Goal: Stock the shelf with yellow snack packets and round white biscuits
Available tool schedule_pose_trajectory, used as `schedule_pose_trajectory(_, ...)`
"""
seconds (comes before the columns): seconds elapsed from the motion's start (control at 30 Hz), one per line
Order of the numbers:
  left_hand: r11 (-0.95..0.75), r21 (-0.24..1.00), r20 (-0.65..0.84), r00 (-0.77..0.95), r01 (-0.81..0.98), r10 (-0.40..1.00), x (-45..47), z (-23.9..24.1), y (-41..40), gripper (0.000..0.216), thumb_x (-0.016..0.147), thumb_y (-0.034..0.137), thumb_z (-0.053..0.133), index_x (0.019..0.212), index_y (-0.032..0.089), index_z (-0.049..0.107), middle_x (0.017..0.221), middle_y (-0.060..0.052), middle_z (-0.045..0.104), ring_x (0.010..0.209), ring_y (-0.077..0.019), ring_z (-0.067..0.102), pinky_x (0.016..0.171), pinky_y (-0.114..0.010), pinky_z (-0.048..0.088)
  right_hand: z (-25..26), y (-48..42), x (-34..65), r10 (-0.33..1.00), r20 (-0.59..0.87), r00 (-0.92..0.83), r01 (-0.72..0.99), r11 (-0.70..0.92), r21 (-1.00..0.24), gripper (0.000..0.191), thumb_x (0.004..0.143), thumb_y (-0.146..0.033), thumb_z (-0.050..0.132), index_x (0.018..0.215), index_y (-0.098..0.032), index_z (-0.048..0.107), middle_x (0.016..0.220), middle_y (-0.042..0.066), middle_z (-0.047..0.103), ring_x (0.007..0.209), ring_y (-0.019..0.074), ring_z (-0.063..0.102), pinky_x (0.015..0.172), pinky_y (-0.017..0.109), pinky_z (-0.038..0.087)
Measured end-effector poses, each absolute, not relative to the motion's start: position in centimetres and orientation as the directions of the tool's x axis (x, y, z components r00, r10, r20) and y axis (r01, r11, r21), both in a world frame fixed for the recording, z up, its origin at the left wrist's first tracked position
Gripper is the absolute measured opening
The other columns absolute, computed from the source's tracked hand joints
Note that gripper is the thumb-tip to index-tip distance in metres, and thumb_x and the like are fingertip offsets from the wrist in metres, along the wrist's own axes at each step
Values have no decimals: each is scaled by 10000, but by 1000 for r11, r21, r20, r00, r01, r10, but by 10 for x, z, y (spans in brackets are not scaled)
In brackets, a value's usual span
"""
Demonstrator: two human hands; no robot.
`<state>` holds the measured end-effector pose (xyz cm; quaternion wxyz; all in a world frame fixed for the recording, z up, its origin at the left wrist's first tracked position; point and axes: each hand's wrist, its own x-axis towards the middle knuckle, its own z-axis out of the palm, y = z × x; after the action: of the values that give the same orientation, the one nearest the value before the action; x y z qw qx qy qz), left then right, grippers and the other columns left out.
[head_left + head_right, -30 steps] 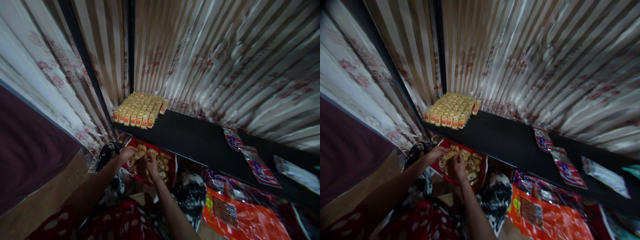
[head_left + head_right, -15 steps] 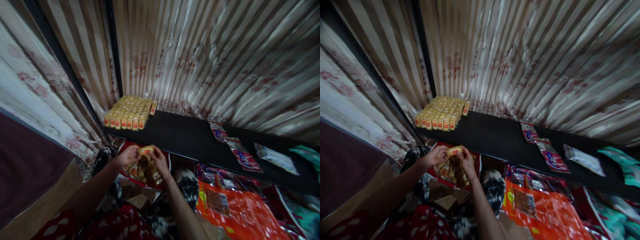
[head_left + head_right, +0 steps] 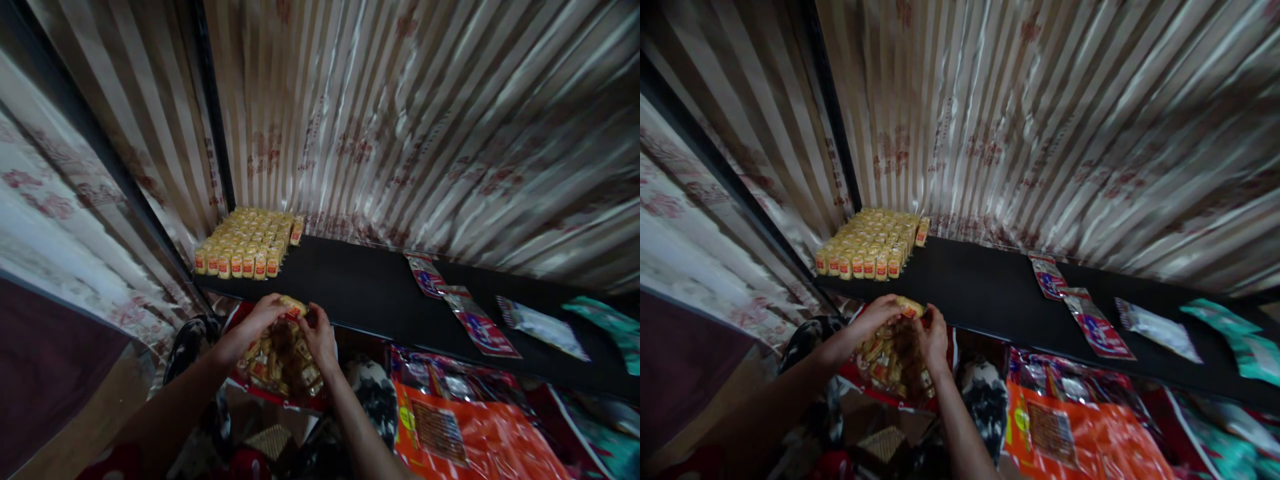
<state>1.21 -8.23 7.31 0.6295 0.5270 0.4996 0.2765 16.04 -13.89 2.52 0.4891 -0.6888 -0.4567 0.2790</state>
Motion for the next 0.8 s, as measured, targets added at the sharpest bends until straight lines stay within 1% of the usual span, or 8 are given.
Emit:
schedule_pose_trajectory(0.07, 180, 946, -281, 406, 270, 870, 15, 82, -72, 217, 710, 302, 601, 866, 152, 611, 768, -1, 639, 668, -121, 571, 577, -203, 403, 35, -133, 166, 905, 213, 367, 501, 0, -865, 500, 721, -417, 624, 1172, -204, 584, 1203, 95, 607, 1129, 272, 522, 976, 432, 407)
schedule_pose_trajectory(0.1, 121, 944, -253, 438, 308, 862, 17, 86, -67, 210, 712, 299, 593, 857, 149, 615, 753, 1, 635, 655, -119, 567, 572, -203, 403, 40, -129, 168, 917, 249, 310, 531, 50, -846, 474, 735, -398, 616, 1171, -213, 593, 1216, 90, 602, 1153, 268, 503, 994, 430, 394)
schedule_pose_trajectory(0.17, 21, 927, -214, 480, 376, 851, 21, 91, -56, 187, 716, 283, 583, 838, 146, 622, 734, 1, 632, 629, -115, 561, 567, -205, 409, 49, -120, 172, 944, 249, 216, 536, 98, -838, 399, 759, -371, 592, 1132, -231, 624, 1144, 77, 641, 1090, 251, 542, 965, 412, 420)
schedule_pose_trajectory(0.23, -17, 911, -199, 473, 413, 858, 28, 91, -45, 192, 726, 258, 574, 874, 146, 624, 754, -7, 640, 619, -113, 566, 570, -205, 422, 53, -109, 174, 956, 218, 197, 513, 89, -854, 356, 763, -362, 583, 1090, -235, 644, 1056, 70, 674, 1004, 241, 583, 920, 401, 447)
schedule_pose_trajectory(0.4, 58, 918, -176, 273, 391, 946, 54, 83, -24, 425, 781, 246, 565, 1191, 148, 512, 962, -71, 654, 742, -133, 621, 683, -233, 492, 49, -72, 180, 946, 146, 291, 377, 27, -926, 320, 752, -396, 575, 1007, -217, 648, 1000, 57, 692, 939, 236, 620, 887, 386, 459)
schedule_pose_trajectory(0.53, 102, 940, -159, 156, 325, 975, 73, 81, -12, 544, 826, 275, 542, 1327, 131, 385, 1200, -150, 572, 897, -169, 632, 830, -290, 498, 37, -34, 186, 934, 120, 338, 251, 33, -967, 334, 734, -407, 580, 996, -207, 631, 931, 50, 704, 874, 220, 641, 836, 356, 488)
schedule_pose_trajectory(0.63, 97, 958, -138, 136, 271, 981, 82, 83, -4, 580, 855, 252, 497, 1385, 124, 299, 1300, -169, 513, 1023, -187, 604, 931, -310, 458, 24, -4, 191, 911, 119, 394, 244, 21, -970, 339, 725, -409, 580, 994, -211, 634, 938, 51, 706, 860, 218, 644, 810, 352, 499)
schedule_pose_trajectory(0.8, 78, 951, -125, 141, 301, 982, 96, 80, 13, 437, 898, 254, 389, 1319, 144, 425, 1377, -128, 472, 1276, -200, 435, 1106, -342, 289, 11, 39, 197, 896, 136, 422, 277, 16, -961, 366, 730, -419, 565, 1014, -200, 637, 921, 54, 701, 855, 206, 636, 785, 330, 497)
